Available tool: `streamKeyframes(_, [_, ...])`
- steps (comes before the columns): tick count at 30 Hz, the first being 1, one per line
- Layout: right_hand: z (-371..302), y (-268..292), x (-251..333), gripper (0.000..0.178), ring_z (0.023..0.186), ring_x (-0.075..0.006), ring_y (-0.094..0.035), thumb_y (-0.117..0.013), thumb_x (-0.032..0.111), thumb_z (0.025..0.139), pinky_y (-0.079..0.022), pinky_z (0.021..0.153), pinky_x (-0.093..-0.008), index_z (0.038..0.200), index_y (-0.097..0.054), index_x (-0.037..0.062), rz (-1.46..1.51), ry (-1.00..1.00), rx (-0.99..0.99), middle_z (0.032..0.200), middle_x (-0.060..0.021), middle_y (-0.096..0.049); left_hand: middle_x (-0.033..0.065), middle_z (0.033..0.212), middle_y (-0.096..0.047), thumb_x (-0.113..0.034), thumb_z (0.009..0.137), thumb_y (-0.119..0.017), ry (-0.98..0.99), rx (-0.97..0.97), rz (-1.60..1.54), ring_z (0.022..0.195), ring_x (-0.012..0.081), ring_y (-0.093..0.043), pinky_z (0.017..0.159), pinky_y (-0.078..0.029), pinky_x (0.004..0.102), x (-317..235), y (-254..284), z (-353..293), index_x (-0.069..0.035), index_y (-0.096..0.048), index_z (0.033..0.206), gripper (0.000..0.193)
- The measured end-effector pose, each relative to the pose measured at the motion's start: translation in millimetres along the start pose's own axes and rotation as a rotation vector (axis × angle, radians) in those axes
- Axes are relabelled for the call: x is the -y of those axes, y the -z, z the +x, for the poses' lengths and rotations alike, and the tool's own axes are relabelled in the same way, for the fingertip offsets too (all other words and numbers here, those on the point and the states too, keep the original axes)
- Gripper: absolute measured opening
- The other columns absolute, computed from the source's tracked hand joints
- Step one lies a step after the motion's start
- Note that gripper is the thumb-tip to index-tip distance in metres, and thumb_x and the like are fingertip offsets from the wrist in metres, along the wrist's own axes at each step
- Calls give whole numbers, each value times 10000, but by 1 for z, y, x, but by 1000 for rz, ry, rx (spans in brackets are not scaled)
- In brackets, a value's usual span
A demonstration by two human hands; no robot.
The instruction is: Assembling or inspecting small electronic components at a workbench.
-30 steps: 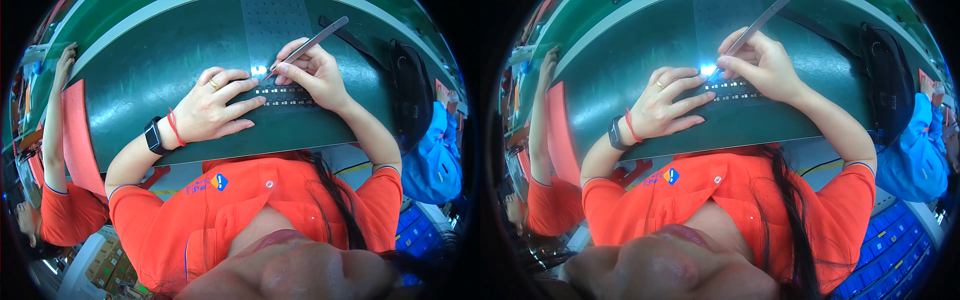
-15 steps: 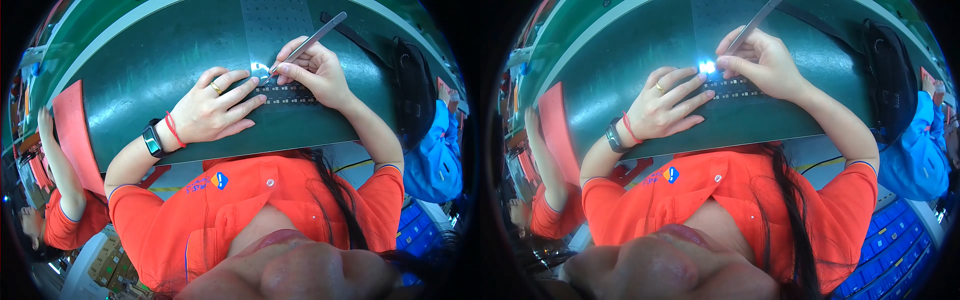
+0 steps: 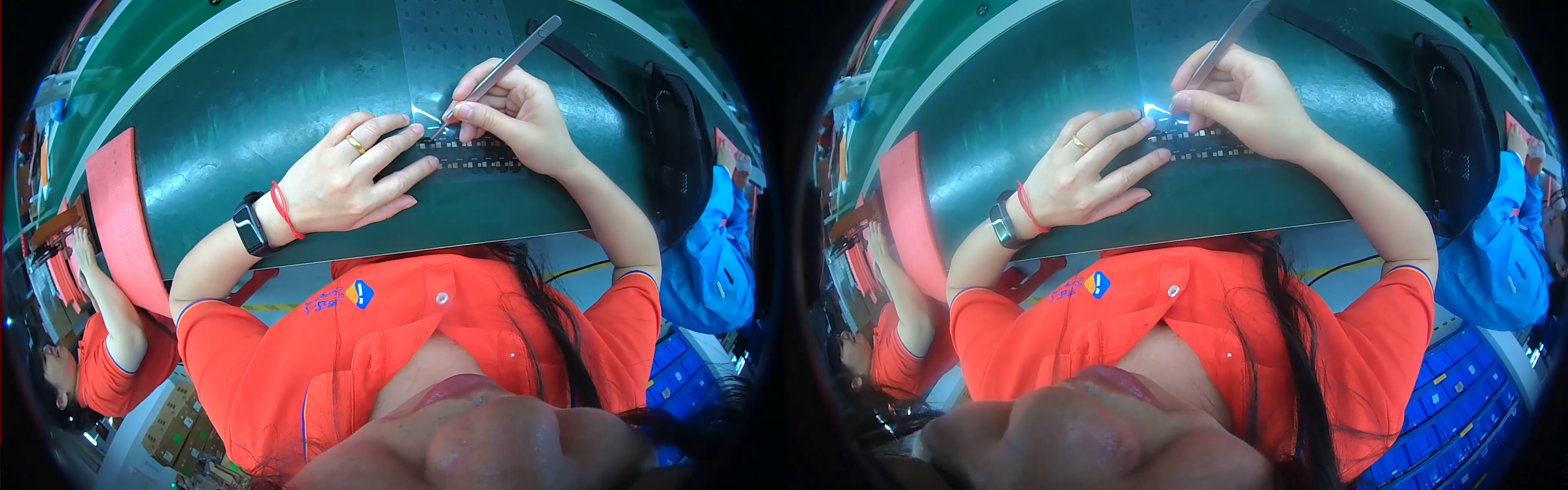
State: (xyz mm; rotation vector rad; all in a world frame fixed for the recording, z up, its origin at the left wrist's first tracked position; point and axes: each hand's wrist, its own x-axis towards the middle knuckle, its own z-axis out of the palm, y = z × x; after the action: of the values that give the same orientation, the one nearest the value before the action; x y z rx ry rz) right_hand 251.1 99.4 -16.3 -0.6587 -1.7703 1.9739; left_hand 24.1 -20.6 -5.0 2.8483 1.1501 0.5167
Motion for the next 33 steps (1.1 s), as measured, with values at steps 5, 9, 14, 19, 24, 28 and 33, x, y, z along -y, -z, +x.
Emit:
streamKeyframes(5, [3, 6, 10, 156, 685, -120, -623, -593, 79, 911, -509, 652, -223, 1045, -541, 16, 154, -24, -117, 889, -123, -653, 104, 1134, -576, -321, 815, -683, -17, -59, -68, 1073, 254, -553, 883, -449, 402, 7, 5, 1, -122, -608, 1170, 413])
streamKeyframes(9, [5, 8, 12, 165, 674, -115, -622, -612, 126, 908, -487, 614, -220, 1036, -544, 47, 212, -21, -148, 877, -111, -657, 106, 972, -638, -240, 741, -750, 100, -325, -137, 955, 289, -601, 837, -460, 391, 62, 20, 12, -66, -623, 1009, 343])
streamKeyframes(14, [6, 5, 13, 166, 657, -116, -623, -621, 134, 904, -479, 592, -216, 1028, -544, 54, 237, -40, -147, 865, -95, -655, 161, 965, -586, -261, 727, -762, 627, -593, 211, 920, 334, -560, 811, -452, 421, 175, 17, 10, -26, -573, 1108, 486])
streamKeyframes(19, [4, 7, 11, 163, 635, -122, -619, -618, 111, 899, -486, 560, -222, 1030, -548, 44, 257, -49, -131, 855, -113, -652, 148, 877, -613, -189, 762, -678, 848, -538, 283, 819, 320, -587, 740, -474, 422, 218, -4, 10, -56, -660, 977, 253])
streamKeyframes(24, [10, 8, 14, 168, 625, -118, -612, -624, 111, 896, -484, 559, -221, 1032, -554, 43, 258, -61, -121, 856, -109, -653, 144, 814, -607, -199, 756, -687, 875, -533, 137, 738, 292, -598, 688, -495, 383, 228, -7, -1, -61, -685, 929, 221])
streamKeyframes(28, [19, 5, 17, 167, 618, -115, -607, -625, 110, 895, -482, 556, -221, 1031, -557, 40, 267, -72, -106, 853, -104, -655, 133, 776, -620, -228, 737, -719, 927, -589, 83, 721, 266, -622, 691, -513, 357, 216, 1, 8, -58, -707, 896, 233])
streamKeyframes(33, [31, -3, 17, 179, 609, -129, -611, -637, 88, 884, -502, 561, -233, 1038, -563, 31, 290, -56, -56, 856, -127, -666, 111, 880, -664, -232, 757, -731, 976, -407, 28, 768, 222, -642, 733, -517, 322, 230, 10, 2, -60, -705, 945, 255])
